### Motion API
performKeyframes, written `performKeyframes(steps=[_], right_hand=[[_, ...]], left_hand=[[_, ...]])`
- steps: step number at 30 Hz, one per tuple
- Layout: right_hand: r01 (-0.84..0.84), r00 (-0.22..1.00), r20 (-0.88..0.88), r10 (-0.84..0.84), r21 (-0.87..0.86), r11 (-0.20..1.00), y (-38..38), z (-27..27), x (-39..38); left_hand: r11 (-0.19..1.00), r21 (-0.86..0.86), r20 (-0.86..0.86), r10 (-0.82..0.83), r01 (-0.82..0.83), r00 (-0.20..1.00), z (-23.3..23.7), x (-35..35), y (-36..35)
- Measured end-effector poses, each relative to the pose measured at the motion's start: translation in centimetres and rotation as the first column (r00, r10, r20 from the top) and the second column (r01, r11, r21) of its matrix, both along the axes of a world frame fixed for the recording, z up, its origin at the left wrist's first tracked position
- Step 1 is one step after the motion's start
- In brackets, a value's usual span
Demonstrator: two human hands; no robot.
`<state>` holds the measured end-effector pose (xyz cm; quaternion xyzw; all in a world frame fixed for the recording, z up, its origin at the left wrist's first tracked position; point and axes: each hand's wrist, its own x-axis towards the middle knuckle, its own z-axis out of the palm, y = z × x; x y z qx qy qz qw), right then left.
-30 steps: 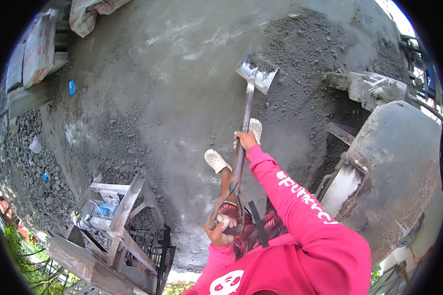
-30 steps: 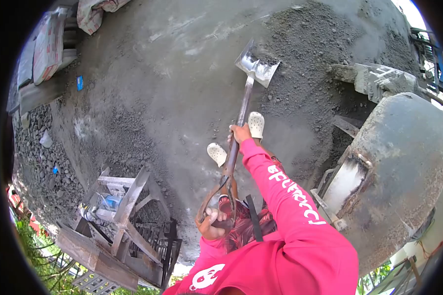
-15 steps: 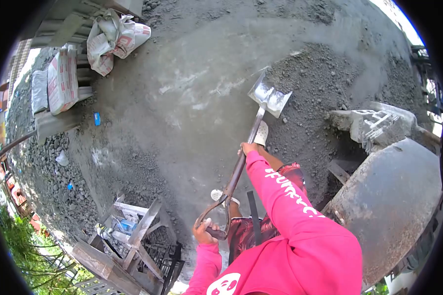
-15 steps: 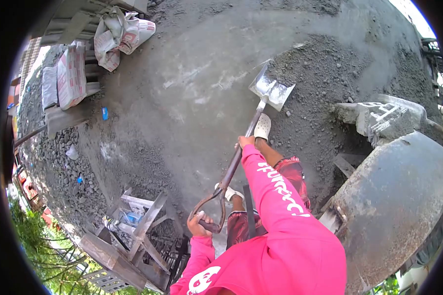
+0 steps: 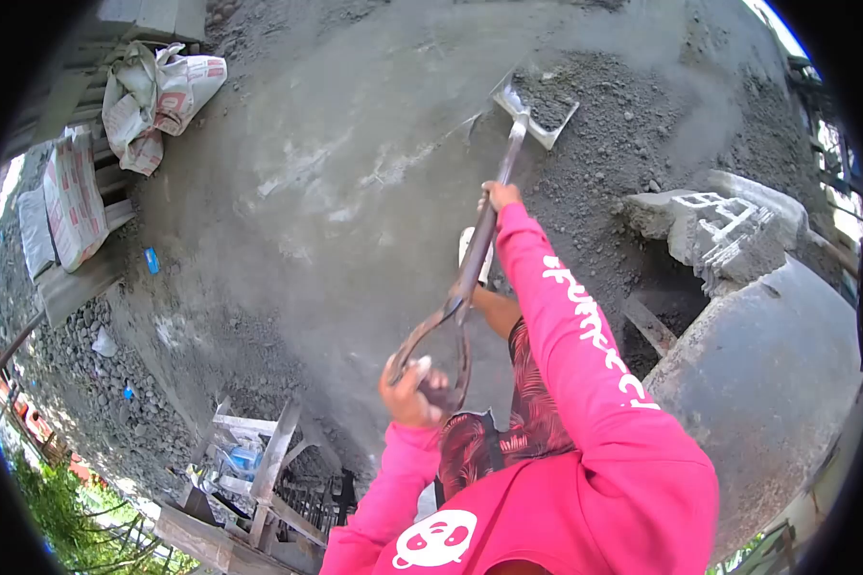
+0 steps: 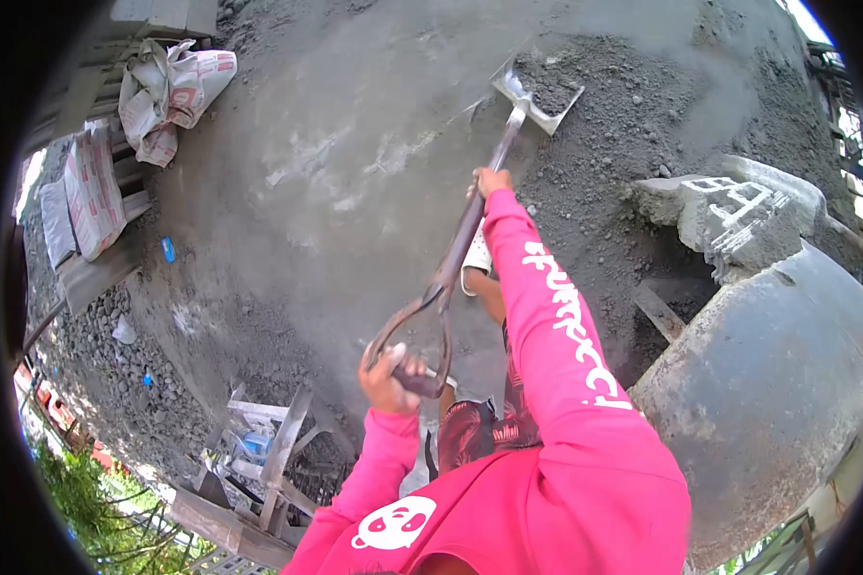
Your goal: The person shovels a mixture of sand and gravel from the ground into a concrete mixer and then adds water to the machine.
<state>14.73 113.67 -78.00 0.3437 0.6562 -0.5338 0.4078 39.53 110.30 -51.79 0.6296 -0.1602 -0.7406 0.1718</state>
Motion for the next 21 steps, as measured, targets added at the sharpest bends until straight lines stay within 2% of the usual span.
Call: performKeyframes(steps=[1,3,4,6,8,10,15,18,19,20,21], right_hand=[[-0.038,0.998,-0.042,0.041,0.070,0.997,0.0,-0.6,-5.8],[0.118,0.987,-0.106,-0.124,-0.059,0.991,0.8,0.1,-14.9],[0.121,0.978,-0.161,-0.135,-0.089,0.989,0.2,2.2,-18.5],[0.170,0.944,-0.270,-0.188,-0.089,0.981,3.3,6.5,-21.0],[0.209,0.878,-0.417,-0.233,-0.102,0.973,5.6,12.2,-21.8],[0.245,0.783,-0.562,-0.267,-0.115,0.963,7.4,18.5,-21.3],[0.324,0.539,-0.728,-0.424,-0.285,0.902,13.9,36.9,-13.9],[0.333,0.357,-0.770,-0.529,-0.424,0.842,18.6,43.9,-7.4],[0.283,0.293,-0.790,-0.539,-0.467,0.838,20.5,44.8,-5.5],[0.314,0.251,-0.762,-0.597,-0.519,0.795,21.9,45.8,-4.2],[0.348,0.219,-0.724,-0.654,-0.568,0.746,23.0,46.2,-2.2]], left_hand=[[0.997,-0.063,-0.097,-0.041,0.035,0.994,-1.4,-4.8,-0.3],[0.973,-0.197,-0.228,-0.167,0.123,0.959,-1.3,-12.6,-0.7],[0.967,-0.227,-0.281,-0.180,0.117,0.943,-1.3,-14.5,-1.4],[0.935,-0.296,-0.288,-0.282,0.195,0.915,-0.7,-15.2,-0.1],[0.939,-0.271,-0.329,-0.297,0.212,0.896,0.1,-14.3,0.4],[0.913,-0.322,-0.403,-0.371,0.249,0.837,1.5,-13.0,0.9],[0.787,-0.477,-0.481,-0.606,0.391,0.633,6.3,-7.9,1.7],[0.734,-0.500,-0.524,-0.679,0.460,0.514,7.6,-4.3,3.3],[0.652,-0.579,-0.424,-0.754,0.490,0.502,7.5,-3.4,4.1],[0.565,-0.651,-0.319,-0.810,0.507,0.493,7.2,-2.6,4.7],[0.551,-0.666,-0.318,-0.819,0.503,0.477,7.9,-2.0,5.3]])
